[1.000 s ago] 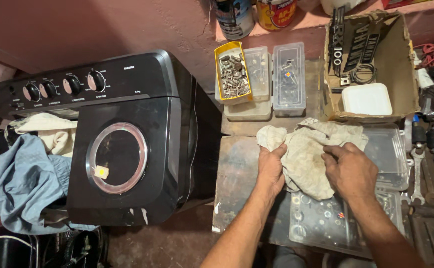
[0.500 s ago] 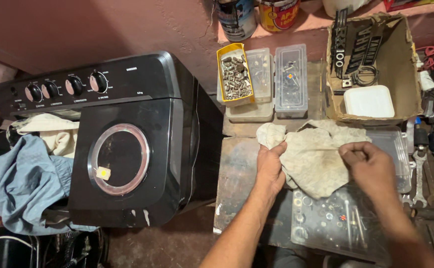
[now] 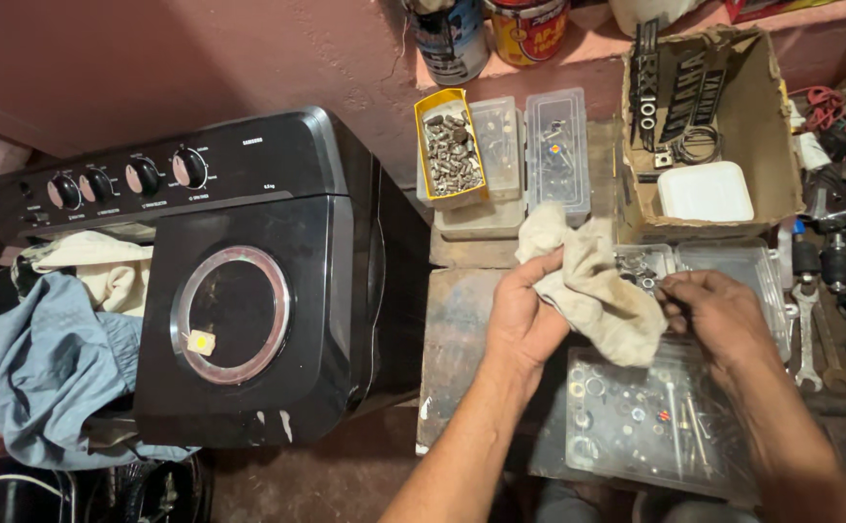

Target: The person sorts various metal washers, screws, and bolts from a cloth and small containers into different plastic storage bins by hand.

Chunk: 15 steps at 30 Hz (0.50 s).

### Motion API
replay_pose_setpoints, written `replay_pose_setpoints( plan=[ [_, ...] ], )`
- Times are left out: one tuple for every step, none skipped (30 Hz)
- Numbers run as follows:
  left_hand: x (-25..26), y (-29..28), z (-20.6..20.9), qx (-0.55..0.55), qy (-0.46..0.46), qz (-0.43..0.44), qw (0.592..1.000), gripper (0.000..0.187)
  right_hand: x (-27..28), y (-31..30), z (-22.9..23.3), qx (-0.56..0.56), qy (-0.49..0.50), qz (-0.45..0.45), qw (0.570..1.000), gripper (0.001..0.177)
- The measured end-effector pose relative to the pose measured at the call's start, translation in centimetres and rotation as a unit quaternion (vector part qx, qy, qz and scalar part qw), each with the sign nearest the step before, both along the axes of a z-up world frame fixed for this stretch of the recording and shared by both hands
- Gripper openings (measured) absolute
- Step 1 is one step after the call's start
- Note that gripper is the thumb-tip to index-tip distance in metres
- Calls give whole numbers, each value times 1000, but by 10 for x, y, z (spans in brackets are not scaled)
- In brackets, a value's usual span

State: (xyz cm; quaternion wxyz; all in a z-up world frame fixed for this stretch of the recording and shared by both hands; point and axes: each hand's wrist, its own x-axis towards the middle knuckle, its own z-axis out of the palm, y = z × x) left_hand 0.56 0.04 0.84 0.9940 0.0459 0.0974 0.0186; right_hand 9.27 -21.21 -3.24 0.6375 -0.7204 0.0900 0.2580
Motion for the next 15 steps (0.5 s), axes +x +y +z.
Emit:
replay_pose_setpoints(
  plan=[
    [1,1,6,2,-3,8,1000,36,0,4,4,-43,-43,18,998,19],
    [1,5,14,5,-6,16,1000,37,-1,9,9,-86,-86,36,992,21],
    [0,8,22,7,-8,24,1000,38,-3,12,15,-141,-134,65,979,23],
    [-1,13,31,12,-4,38,999,40,-5,15,21,-196,-182,94,959,25],
    [-2,19,39,18,0,53,998,41,-7,19,26,-249,-228,123,933,28],
    [-4,25,47,23,4,67,997,42,-7,23,30,-263,-227,132,928,28],
    [-6,30,54,21,6,73,997,41,-7,29,31,-277,-226,142,923,27],
    [-9,36,59,19,8,78,997,41,-8,31,32,-290,-225,152,918,26],
    [-11,39,61,16,10,85,996,40,-7,33,32,-279,-257,163,911,25],
    [-13,41,62,52,28,105,993,37,-6,34,30,-268,-288,175,903,24],
    [-15,44,60,88,46,125,987,35,-6,35,29,-257,-319,186,893,23],
    [-17,47,57,123,65,144,980,32,-5,33,29,-257,-300,191,899,23],
    [-19,49,53,170,93,157,968,32,-4,31,30,-258,-281,196,904,23],
    [-22,51,48,217,120,169,954,31,-4,30,32,-258,-261,200,908,24],
    [-25,52,42,261,148,180,937,31,-4,29,34,-262,-255,179,914,23]
  ],
)
